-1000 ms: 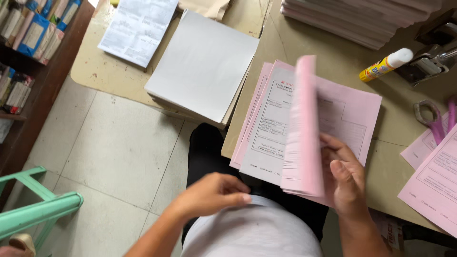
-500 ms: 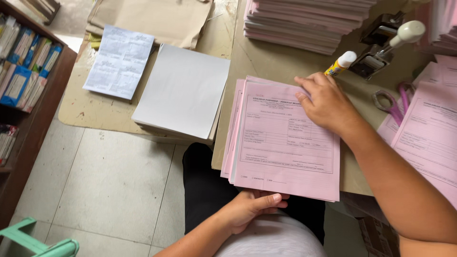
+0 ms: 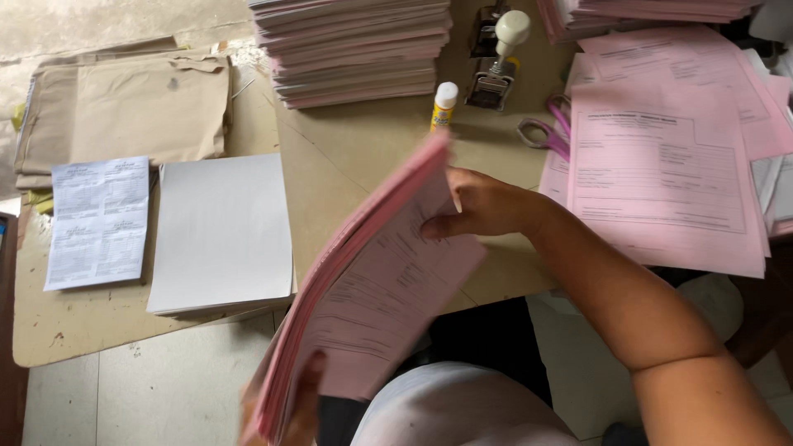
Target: The person uses scissors to trim a stamp, presses the stamp onto pink documents, and stacks the papers on the desk.
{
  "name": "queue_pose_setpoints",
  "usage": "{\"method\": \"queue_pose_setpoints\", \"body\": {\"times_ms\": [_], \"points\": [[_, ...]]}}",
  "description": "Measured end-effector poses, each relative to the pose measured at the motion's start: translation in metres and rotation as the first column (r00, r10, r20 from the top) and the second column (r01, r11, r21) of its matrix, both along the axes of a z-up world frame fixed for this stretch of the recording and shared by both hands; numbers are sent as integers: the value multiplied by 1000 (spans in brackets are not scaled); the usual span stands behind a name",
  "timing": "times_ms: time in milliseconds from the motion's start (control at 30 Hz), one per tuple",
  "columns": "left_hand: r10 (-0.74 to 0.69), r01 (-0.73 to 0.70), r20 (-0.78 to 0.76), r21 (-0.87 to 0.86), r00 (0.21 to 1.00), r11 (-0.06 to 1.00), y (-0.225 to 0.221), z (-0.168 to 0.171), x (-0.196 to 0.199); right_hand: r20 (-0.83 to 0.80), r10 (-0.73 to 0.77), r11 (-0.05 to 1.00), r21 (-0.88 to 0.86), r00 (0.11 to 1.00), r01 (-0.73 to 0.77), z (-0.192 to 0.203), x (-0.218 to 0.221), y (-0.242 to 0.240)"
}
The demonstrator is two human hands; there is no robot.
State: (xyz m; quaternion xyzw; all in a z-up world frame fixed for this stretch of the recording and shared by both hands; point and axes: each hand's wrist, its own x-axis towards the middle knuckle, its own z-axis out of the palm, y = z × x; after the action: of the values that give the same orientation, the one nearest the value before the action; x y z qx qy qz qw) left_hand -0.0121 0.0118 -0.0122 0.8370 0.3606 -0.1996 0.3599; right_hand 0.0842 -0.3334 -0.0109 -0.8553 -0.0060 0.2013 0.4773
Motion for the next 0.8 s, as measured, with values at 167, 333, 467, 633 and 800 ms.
{"method": "queue_pose_setpoints", "body": {"times_ms": [167, 333, 467, 633, 800], "points": [[-559, 370, 549, 423, 622, 827, 22, 5, 42, 452, -229, 904, 427, 862, 17, 21, -34, 11], [-65, 612, 969, -97, 238, 785, -27, -19, 72, 456, -367, 852, 514, 811, 97, -31, -36, 1], [41, 567, 979, -150, 200, 810, -50, -34, 80, 490, -466, 840, 508, 737, 193, -37, -33, 6], [154, 625, 979, -205, 136, 753, -49, -10, 79, 481, -501, 817, 537, 719, 210, -23, -48, 1], [167, 732, 966, -258, 197, 630, -43, 0, 89, 301, -415, 685, 724, 858, 77, -66, -33, -23]]}}
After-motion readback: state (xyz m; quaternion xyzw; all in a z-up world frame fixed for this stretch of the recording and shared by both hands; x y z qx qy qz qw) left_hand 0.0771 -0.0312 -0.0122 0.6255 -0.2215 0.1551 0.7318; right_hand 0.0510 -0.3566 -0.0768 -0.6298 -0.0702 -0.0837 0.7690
